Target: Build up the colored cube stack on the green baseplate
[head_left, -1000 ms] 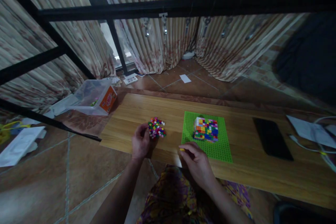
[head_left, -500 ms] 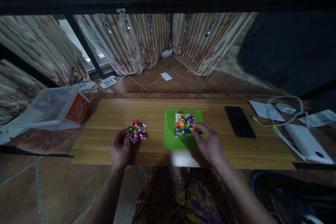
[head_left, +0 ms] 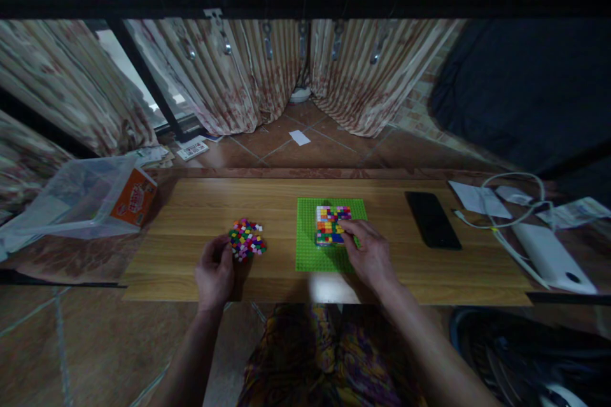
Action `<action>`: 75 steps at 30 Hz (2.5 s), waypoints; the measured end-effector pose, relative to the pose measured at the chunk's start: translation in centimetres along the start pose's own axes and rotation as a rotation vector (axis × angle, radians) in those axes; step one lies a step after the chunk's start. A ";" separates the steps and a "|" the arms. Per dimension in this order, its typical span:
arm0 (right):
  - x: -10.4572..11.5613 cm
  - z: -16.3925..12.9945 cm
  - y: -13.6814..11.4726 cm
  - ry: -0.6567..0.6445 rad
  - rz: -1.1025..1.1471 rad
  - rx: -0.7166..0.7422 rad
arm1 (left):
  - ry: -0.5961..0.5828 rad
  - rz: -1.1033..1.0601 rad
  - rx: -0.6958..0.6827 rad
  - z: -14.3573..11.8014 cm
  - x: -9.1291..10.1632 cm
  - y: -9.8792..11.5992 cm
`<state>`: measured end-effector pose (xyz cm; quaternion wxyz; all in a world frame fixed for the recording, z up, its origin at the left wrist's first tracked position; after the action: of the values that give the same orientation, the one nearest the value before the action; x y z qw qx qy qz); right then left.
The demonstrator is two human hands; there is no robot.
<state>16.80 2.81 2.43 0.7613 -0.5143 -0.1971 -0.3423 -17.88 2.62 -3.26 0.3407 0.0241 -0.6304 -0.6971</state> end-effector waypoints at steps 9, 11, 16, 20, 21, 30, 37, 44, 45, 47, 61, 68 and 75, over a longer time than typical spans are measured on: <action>-0.1 -0.2 0.2 0.034 0.065 -0.017 | -0.004 -0.007 -0.002 -0.1 0.0 -0.5; 0.0 -0.2 0.1 0.038 0.061 -0.024 | -0.004 -0.007 -0.004 -0.1 0.0 -0.5; 0.3 -0.4 0.4 0.036 0.065 -0.049 | -0.010 -0.003 0.003 0.0 0.0 -0.2; 1.0 -0.5 1.0 0.121 0.086 -0.118 | -0.014 0.002 0.001 -0.1 0.0 0.0; 1.1 -0.5 1.1 0.147 0.091 -0.136 | -0.015 0.008 0.005 -0.1 0.0 0.0; -1.2 -0.8 3.3 0.215 0.217 -0.348 | -0.011 0.037 0.011 -0.1 0.1 -0.8; -2.5 -0.9 4.2 0.223 0.398 -0.459 | -0.012 0.062 0.012 -0.1 0.1 -0.7; -2.6 -1.3 3.6 0.283 0.408 -0.431 | -0.015 0.043 -0.012 -0.1 0.0 -0.3; -2.7 -1.3 3.6 0.286 0.407 -0.425 | -0.018 0.044 -0.017 -0.1 0.0 -0.3; -2.8 -1.4 3.8 0.284 0.415 -0.424 | -0.029 0.048 -0.023 -0.1 -0.1 -0.3; 0.5 -2.5 0.7 0.380 0.453 -0.374 | -0.006 -0.083 -0.041 -0.4 -0.3 -0.4; -6.0 -3.8 -5.8 -0.118 0.313 -0.073 | -0.007 -0.060 -0.042 -0.6 -0.1 0.2; -11.7 -3.1 -8.0 -0.296 0.172 0.072 | -0.020 -0.057 -0.037 -0.6 -0.1 0.1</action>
<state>2.76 1.81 -1.22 0.7684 -0.5463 -0.2745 -0.1889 -17.45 2.17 -3.29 0.3145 0.0288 -0.6198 -0.7184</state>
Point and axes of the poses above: each hand's wrist, its own z-axis towards the middle knuckle, its own x-axis out of the back of the hand, y = z × x, the point moved 7 cm from there along z, towards the middle knuckle, and after that the axes turned 3 degrees about -x, right-handed, at the moved point
